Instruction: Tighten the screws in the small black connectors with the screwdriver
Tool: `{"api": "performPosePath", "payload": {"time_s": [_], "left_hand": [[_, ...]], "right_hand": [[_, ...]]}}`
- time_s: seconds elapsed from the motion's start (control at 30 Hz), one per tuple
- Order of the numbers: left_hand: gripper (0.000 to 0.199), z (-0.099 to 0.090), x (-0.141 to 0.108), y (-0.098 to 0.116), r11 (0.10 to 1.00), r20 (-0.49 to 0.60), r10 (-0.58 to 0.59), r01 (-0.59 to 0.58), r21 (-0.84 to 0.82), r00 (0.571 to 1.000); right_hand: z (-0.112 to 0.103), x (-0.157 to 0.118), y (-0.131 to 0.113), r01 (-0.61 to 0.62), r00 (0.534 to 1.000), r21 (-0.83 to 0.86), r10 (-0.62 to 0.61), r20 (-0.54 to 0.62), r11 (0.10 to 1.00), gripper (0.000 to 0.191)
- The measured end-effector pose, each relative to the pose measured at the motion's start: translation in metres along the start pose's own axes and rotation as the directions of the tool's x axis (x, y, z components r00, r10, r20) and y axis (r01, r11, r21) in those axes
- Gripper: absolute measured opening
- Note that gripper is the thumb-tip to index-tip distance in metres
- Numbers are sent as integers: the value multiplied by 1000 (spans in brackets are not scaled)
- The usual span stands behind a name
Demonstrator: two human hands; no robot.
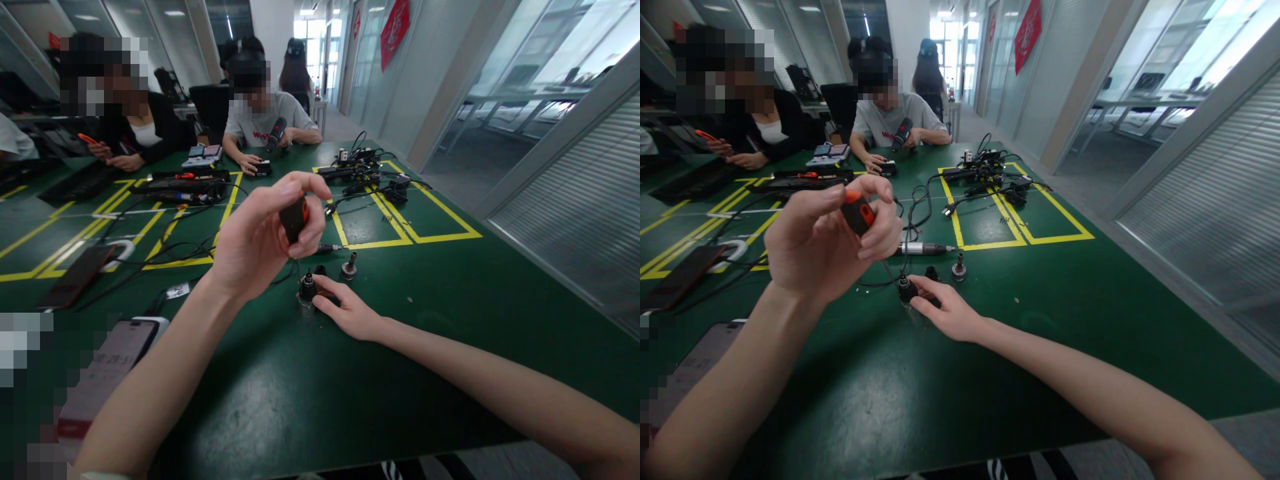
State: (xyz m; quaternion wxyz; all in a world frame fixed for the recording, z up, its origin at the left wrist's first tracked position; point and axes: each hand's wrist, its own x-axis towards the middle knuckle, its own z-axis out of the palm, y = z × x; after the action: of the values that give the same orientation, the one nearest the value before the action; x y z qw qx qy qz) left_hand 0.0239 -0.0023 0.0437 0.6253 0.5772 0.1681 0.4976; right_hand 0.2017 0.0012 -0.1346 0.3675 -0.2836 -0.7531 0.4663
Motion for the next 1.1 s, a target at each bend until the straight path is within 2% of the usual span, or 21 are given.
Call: {"api": "performPosePath", "payload": {"time_s": [0.13,0.27,0.43,0.63,0.93,1.1], "left_hand": [[38,0,1,1,1000,18,-7,7,-25,1000],[24,1,2,-1,999,-33,-7,5,-48,999],[26,1,0,-1,1000,-57,-5,4,-20,998],[38,1,1,1,1000,-6,-12,12,-27,1000],[22,-1,-1,0,1000,38,-16,17,-19,999],[40,1,0,2,999,37,-31,32,-13,999]], "right_hand": [[1,0,2,-7,1000,-1,7,-14,1000,50],[0,-1,1,-3,1000,16,4,-7,1000,49],[-1,-1,0,2,1000,15,-2,-1,1000,48],[0,-1,1,-10,1000,33,10,5,999,50],[0,0,0,-13,1000,14,13,7,1000,49],[1,0,1,-6,1000,1,7,-16,1000,49]]}}
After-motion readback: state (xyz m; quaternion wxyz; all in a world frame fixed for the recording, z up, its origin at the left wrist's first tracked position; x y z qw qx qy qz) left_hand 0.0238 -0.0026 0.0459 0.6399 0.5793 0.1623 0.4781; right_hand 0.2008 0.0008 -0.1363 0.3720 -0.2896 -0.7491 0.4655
